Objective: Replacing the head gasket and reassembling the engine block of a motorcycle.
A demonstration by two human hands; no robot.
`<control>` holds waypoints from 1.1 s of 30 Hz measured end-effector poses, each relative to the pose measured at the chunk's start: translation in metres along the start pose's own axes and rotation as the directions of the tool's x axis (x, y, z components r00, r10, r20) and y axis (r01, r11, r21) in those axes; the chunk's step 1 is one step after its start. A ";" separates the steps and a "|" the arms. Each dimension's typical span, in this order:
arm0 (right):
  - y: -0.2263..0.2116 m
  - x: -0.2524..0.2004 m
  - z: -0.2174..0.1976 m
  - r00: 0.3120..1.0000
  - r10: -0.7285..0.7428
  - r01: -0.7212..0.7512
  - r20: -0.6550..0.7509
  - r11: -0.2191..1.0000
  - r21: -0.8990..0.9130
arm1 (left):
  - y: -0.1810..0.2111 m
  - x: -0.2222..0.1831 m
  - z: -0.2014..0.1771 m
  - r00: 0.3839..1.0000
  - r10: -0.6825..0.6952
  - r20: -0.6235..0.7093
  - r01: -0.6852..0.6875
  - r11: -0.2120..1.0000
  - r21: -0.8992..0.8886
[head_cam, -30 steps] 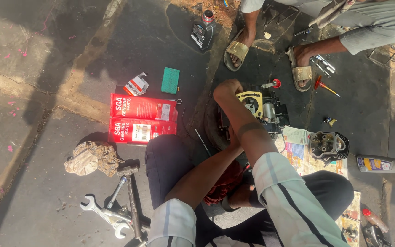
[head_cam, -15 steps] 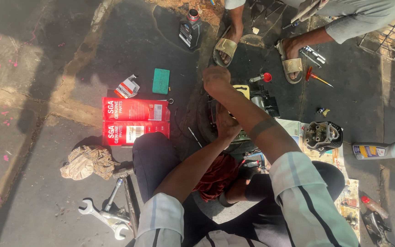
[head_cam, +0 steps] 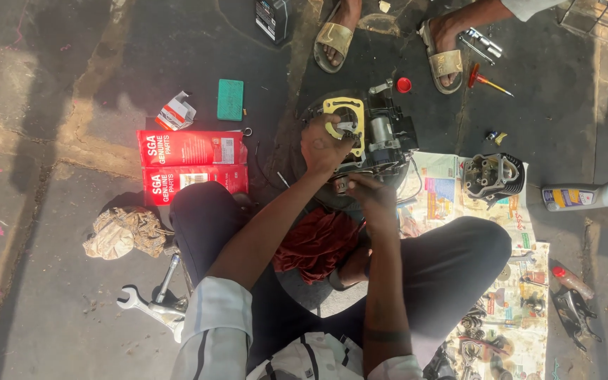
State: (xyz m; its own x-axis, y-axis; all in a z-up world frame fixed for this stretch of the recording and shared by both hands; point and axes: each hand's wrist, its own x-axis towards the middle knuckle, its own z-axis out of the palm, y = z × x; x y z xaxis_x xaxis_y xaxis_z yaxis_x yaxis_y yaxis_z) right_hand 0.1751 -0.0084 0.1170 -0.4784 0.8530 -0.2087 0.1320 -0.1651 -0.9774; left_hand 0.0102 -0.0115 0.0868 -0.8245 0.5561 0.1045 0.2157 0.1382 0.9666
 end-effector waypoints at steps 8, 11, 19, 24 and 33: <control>0.073 0.008 0.077 0.948 -0.260 0.259 -0.186 0.965 -0.026 | 0.036 0.020 0.000 0.957 0.290 0.002 -0.274 0.903 0.332; 0.062 0.022 0.093 0.681 -0.671 0.593 -0.292 0.740 -0.316 | 0.053 0.024 -0.003 0.969 0.229 0.089 -0.246 0.880 0.406; 0.101 0.073 0.102 0.535 -0.810 0.675 -0.241 0.581 -0.455 | 0.057 0.027 0.002 0.929 0.321 0.184 -0.369 0.777 0.509; 0.092 0.074 0.096 0.386 -0.919 0.641 -0.080 0.329 -0.693 | 0.053 0.031 -0.001 0.930 0.311 0.198 -0.368 0.771 0.520; 0.118 0.082 0.093 0.636 -0.760 0.435 -0.138 0.500 -0.749 | 0.048 0.035 -0.003 0.923 0.321 0.214 -0.385 0.789 0.479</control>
State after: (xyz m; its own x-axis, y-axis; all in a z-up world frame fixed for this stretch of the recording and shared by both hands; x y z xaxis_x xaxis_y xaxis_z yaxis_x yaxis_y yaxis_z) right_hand 0.0712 -0.0041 -0.0188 -0.2847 0.7359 0.6143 0.5076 0.6594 -0.5546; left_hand -0.0100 0.0119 0.1379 -0.5798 0.7325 0.3567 0.7382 0.2871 0.6104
